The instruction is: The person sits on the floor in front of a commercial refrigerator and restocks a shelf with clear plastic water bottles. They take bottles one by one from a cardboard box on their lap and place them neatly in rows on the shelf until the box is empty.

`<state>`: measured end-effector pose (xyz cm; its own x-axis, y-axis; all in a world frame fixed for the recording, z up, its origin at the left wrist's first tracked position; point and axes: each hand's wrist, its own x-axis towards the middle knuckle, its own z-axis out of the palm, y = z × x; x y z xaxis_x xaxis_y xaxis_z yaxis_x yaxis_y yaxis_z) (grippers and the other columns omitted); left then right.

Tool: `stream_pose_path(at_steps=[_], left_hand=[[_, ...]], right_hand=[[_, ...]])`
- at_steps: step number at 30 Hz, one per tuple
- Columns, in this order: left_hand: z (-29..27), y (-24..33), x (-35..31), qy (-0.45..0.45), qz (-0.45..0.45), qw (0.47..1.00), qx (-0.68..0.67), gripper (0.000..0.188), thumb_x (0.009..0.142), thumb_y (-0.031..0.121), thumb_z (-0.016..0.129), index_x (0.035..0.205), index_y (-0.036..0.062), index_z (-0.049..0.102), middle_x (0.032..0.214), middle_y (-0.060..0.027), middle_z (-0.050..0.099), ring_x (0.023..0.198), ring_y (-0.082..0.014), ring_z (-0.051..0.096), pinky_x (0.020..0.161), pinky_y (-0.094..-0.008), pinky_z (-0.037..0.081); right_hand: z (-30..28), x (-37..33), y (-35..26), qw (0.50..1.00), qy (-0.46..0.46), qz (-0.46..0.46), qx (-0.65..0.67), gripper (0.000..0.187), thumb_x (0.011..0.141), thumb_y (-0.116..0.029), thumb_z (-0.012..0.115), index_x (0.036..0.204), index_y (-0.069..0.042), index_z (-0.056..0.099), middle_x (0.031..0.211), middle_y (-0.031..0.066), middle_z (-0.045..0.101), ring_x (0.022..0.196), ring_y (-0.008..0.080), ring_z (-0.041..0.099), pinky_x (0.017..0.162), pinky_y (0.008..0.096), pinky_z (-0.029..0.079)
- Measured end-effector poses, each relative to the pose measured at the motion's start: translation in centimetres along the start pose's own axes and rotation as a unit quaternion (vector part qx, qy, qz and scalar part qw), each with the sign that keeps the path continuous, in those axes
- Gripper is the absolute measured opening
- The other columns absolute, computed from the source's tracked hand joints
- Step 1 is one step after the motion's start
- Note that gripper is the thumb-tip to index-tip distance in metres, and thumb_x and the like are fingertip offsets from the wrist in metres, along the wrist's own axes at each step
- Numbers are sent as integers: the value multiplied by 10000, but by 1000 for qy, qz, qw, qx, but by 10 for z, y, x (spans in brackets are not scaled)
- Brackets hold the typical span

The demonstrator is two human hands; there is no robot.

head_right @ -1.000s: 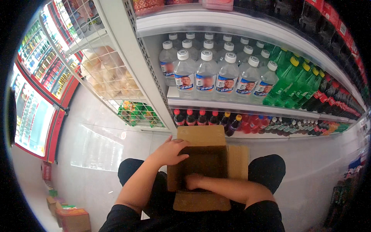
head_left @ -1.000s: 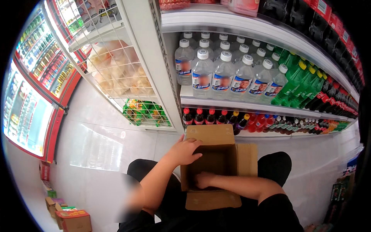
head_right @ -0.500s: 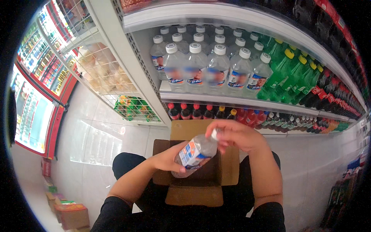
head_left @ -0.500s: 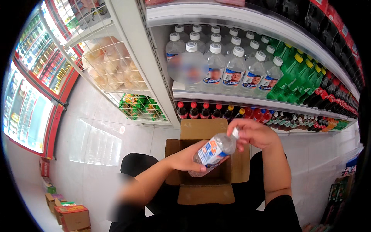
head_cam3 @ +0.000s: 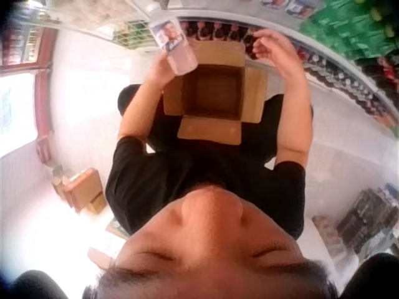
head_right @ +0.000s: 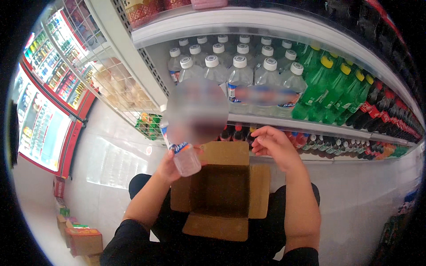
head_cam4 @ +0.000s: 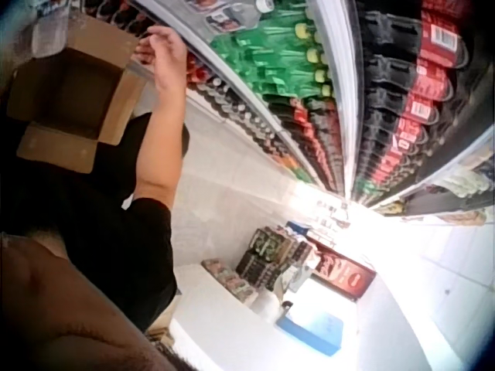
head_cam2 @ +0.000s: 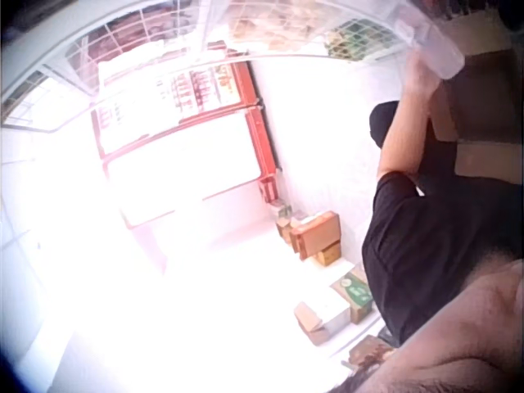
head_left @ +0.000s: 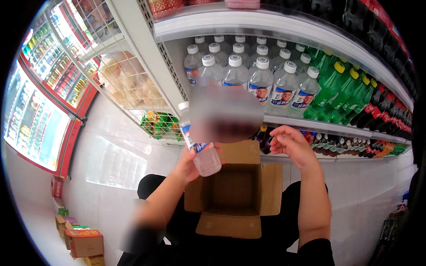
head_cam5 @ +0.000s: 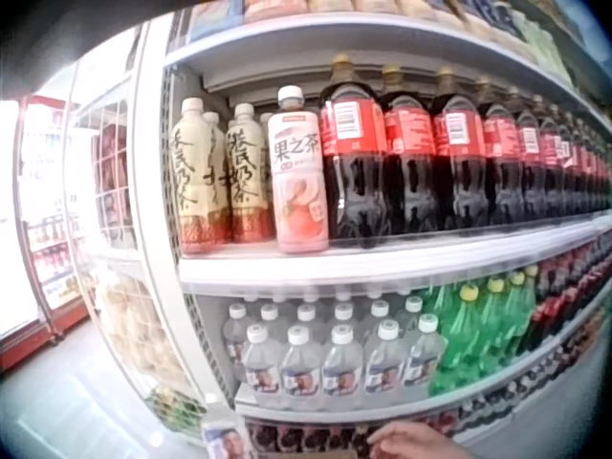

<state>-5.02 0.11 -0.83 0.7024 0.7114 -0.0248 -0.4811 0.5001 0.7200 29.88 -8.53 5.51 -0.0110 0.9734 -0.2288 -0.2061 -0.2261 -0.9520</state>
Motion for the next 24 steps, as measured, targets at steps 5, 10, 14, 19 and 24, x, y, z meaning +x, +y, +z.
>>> stream_pose_path(at_steps=[5, 10, 14, 19, 24], left_hand=[[12, 37, 16, 114, 94, 988, -38, 693, 814, 309, 814, 1395, 101, 499, 1306, -77, 617, 1222, -264, 615, 1070, -463, 492], [6, 74, 31, 162, 200, 965, -40, 586, 840, 95, 712, 1382, 61, 492, 1287, -79, 624, 1188, -250, 623, 1046, -454, 493], [38, 93, 52, 171, 362, 913, 71, 520, 828, -109, 633, 1314, 28, 507, 1226, -91, 631, 1142, -231, 634, 1024, -391, 490], [17, 98, 80, 234, 426, 862, 143, 501, 779, -187, 676, 1208, 23, 523, 1106, -82, 624, 1014, -203, 637, 927, -355, 497], [33, 89, 88, 243, 411, 855, 199, 473, 753, -240, 661, 1146, -11, 534, 981, -74, 634, 922, -198, 638, 861, -345, 529]], right_hand=[[-12, 9, 24, 945, 50, -94, -310, 245, 936, -162, 695, 1122, -9, 649, 956, 112, 692, 881, 225, 689, 757, 361, 547], [-14, 7, 29, 856, 60, -94, -505, 318, 897, -239, 712, 1117, -18, 653, 1025, 202, 693, 1003, 398, 660, 860, 479, 528], [-17, 8, 35, 838, 44, -40, -543, 353, 911, -296, 698, 1138, -28, 657, 1079, 202, 699, 1078, 410, 648, 902, 501, 522], [-15, 11, 33, 813, 19, -11, -582, 403, 919, -338, 690, 1187, -39, 658, 1143, 213, 692, 1132, 411, 635, 932, 503, 520], [-17, 9, 34, 797, 16, 24, -603, 442, 923, -357, 681, 1240, -52, 649, 1194, 213, 681, 1170, 405, 626, 961, 498, 517]])
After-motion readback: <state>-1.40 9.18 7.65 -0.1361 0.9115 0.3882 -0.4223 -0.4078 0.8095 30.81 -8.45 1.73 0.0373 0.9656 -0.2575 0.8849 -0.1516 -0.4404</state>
